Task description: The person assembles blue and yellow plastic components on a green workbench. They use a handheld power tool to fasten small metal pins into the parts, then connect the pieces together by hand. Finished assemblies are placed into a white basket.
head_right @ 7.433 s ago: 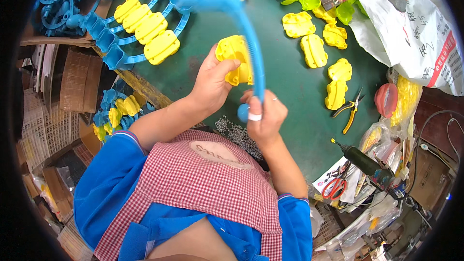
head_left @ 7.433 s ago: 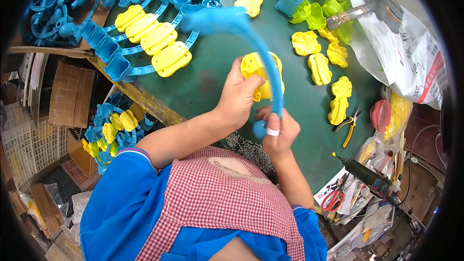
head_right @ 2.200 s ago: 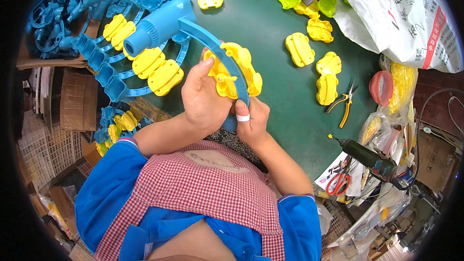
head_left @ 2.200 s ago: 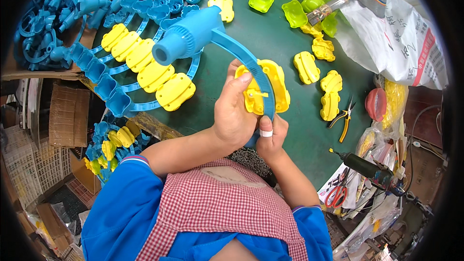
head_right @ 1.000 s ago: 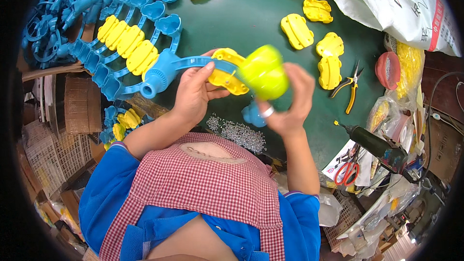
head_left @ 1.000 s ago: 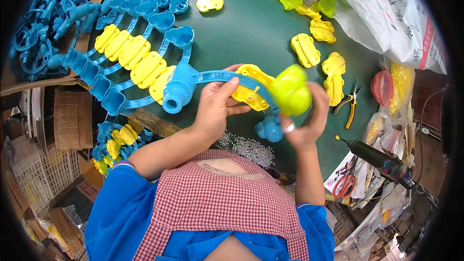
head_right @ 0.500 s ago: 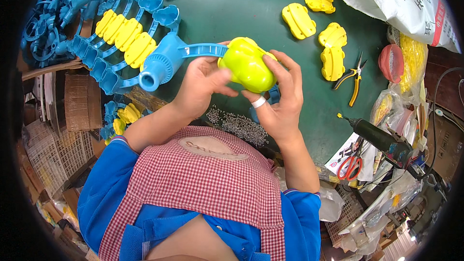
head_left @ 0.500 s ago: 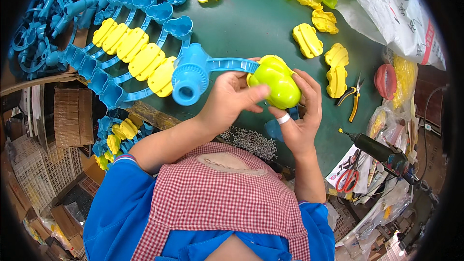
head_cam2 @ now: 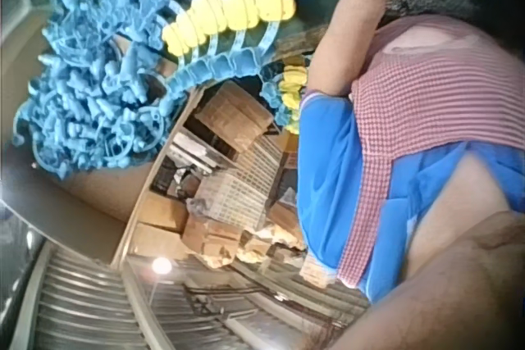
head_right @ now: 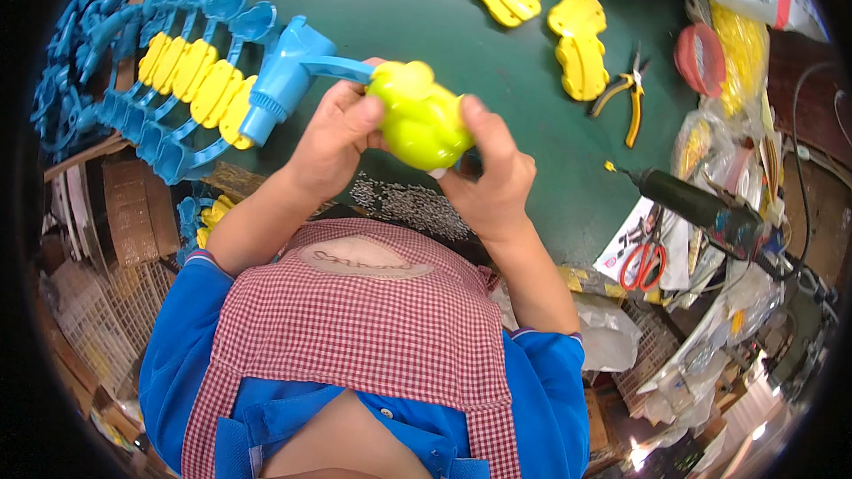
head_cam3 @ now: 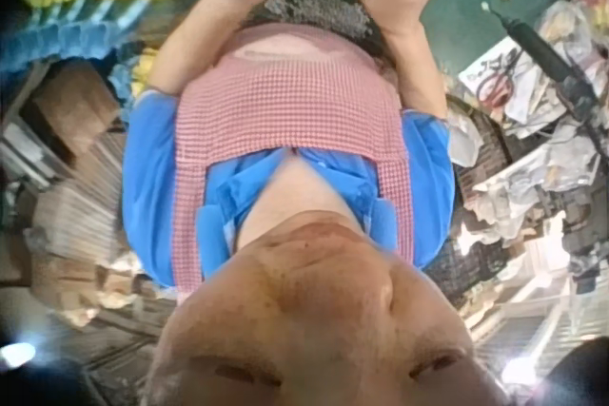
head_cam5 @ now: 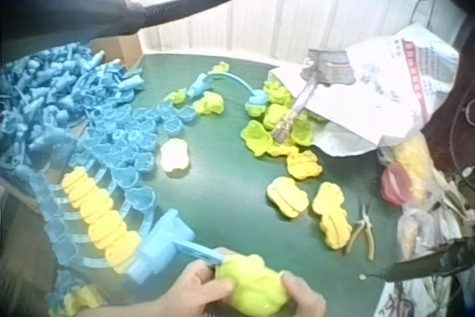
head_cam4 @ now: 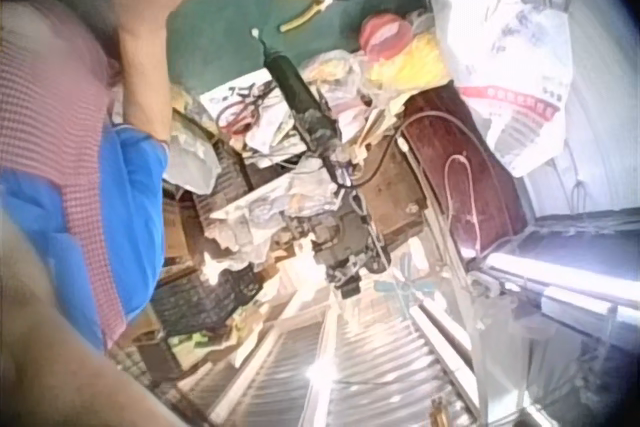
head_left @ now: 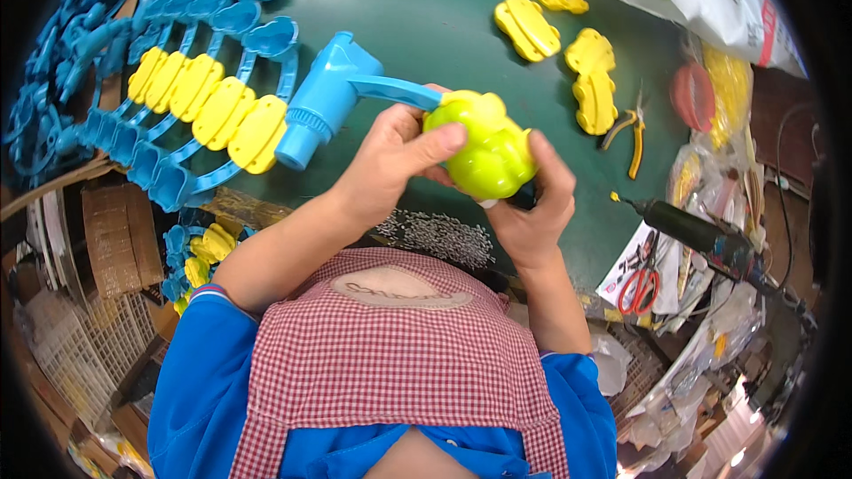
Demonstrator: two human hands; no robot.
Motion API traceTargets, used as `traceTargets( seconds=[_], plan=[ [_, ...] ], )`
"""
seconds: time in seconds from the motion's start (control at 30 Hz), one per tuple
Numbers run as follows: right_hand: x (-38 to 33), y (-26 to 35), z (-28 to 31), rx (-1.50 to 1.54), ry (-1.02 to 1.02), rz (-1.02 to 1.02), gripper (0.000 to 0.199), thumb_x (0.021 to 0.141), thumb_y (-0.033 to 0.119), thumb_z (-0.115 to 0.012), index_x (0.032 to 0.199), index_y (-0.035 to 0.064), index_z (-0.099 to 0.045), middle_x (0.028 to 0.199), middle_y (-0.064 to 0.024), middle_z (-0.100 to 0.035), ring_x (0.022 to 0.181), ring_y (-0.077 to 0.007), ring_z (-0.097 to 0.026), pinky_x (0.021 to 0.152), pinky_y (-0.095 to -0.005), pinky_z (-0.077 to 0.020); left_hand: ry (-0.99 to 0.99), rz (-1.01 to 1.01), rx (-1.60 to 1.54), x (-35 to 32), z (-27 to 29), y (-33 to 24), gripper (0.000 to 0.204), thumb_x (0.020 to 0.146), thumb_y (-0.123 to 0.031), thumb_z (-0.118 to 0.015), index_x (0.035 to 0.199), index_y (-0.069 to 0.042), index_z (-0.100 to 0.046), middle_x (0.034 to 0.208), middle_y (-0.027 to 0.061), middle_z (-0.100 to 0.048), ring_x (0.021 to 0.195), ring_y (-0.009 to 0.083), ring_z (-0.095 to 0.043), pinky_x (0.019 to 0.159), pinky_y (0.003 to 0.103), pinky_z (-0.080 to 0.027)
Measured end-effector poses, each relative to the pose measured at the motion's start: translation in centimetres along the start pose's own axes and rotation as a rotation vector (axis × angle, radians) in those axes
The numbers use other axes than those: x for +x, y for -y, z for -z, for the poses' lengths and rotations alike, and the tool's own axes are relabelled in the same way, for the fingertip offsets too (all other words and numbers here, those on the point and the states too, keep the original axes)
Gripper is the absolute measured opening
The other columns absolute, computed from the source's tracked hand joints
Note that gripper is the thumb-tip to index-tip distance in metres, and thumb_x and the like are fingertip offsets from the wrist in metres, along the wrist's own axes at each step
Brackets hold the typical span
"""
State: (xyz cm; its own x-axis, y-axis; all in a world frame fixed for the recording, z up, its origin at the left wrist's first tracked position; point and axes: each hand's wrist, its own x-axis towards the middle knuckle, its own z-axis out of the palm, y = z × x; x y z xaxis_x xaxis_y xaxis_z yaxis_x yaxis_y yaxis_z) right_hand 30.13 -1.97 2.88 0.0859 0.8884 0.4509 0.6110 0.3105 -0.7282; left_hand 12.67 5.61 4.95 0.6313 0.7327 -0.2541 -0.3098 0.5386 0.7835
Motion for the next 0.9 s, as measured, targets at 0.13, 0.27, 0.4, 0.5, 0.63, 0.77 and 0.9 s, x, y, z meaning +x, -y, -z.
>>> traceTargets(
  seconds=[0.13,0.27,0.4,0.5,0.63,0.77,0.9],
  plan=[
    [-0.5,0.7,4.4,-0.201,-0.117,0.340,0.039,0.064,0.029,-0.084,0.095,0.0170,-0.064,0.107,-0.0088,-0.060,0.093,-0.0287,-0.062,0.086,-0.0503,-0.0478,-0.005,0.252,0.012,-0.2,0.8,-0.6,0.042,0.086,-0.036,-0.061,0.116,-0.009,-0.048,0.129,0.0113,-0.047,0.119,0.0255,-0.053,0.090,0.041,-0.052],
    [-5.1,-4.2,12.3,-0.560,-0.972,0.048,0.038,0.093,0.023,-0.049,0.116,-0.0045,-0.037,0.109,-0.0155,-0.041,0.099,-0.0260,-0.048,0.092,-0.0427,-0.0434,0.064,0.021,0.041,-0.6,4.4,2.5,0.053,0.074,-0.025,-0.069,0.119,-0.009,-0.045,0.124,0.0164,-0.051,0.116,0.0295,-0.056,0.097,0.043,-0.049],
    [-5.2,-8.5,14.5,-0.016,-0.787,-0.299,0.052,0.092,0.028,-0.056,0.126,-0.0066,-0.039,0.130,-0.0227,-0.045,0.117,-0.0302,-0.049,0.093,-0.0400,-0.0468,-0.007,0.098,0.308,1.0,5.1,3.3,0.053,0.078,-0.019,-0.066,0.122,-0.004,-0.042,0.123,0.0176,-0.056,0.113,0.0255,-0.057,0.100,0.037,-0.045],
    [-5.7,-8.9,14.4,0.015,-0.772,-0.251,0.055,0.085,0.027,-0.066,0.123,-0.0063,-0.042,0.123,-0.0209,-0.050,0.112,-0.0284,-0.051,0.094,-0.0415,-0.0456,-0.086,0.029,0.347,0.7,4.9,3.2,0.046,0.082,-0.013,-0.065,0.122,0.000,-0.046,0.117,0.0149,-0.061,0.109,0.0220,-0.059,0.098,0.033,-0.044],
    [-3.2,-3.3,10.2,0.586,-0.564,-0.198,0.084,0.077,0.034,-0.072,0.143,0.0100,-0.026,0.079,-0.0062,-0.051,0.072,-0.0179,-0.051,0.074,-0.0354,-0.0439,-0.190,-0.024,0.393,0.7,4.5,3.9,0.038,0.082,-0.011,-0.070,0.115,0.002,-0.056,0.104,0.0073,-0.061,0.094,0.0138,-0.061,0.084,0.027,-0.049],
    [-3.2,-0.2,6.8,0.693,-0.404,-0.310,0.100,0.076,0.045,-0.075,0.148,0.0157,-0.012,0.075,-0.0052,-0.052,0.068,-0.0185,-0.053,0.070,-0.0381,-0.0452,-0.437,-0.170,0.546,0.5,4.0,4.3,0.042,0.079,-0.011,-0.075,0.110,0.000,-0.048,0.091,0.0054,-0.058,0.082,0.0086,-0.058,0.061,0.022,-0.046],
    [-5.6,1.8,3.4,0.829,-0.427,-0.345,0.097,0.069,0.044,-0.082,0.139,0.0135,-0.022,0.072,-0.0063,-0.055,0.065,-0.0197,-0.056,0.067,-0.0392,-0.0466,-0.213,-0.192,0.796,-2.9,3.5,4.1,0.024,0.079,-0.012,-0.073,0.095,-0.003,-0.057,0.073,0.0028,-0.058,0.063,0.0113,-0.056,0.056,0.025,-0.044]
  ],
)
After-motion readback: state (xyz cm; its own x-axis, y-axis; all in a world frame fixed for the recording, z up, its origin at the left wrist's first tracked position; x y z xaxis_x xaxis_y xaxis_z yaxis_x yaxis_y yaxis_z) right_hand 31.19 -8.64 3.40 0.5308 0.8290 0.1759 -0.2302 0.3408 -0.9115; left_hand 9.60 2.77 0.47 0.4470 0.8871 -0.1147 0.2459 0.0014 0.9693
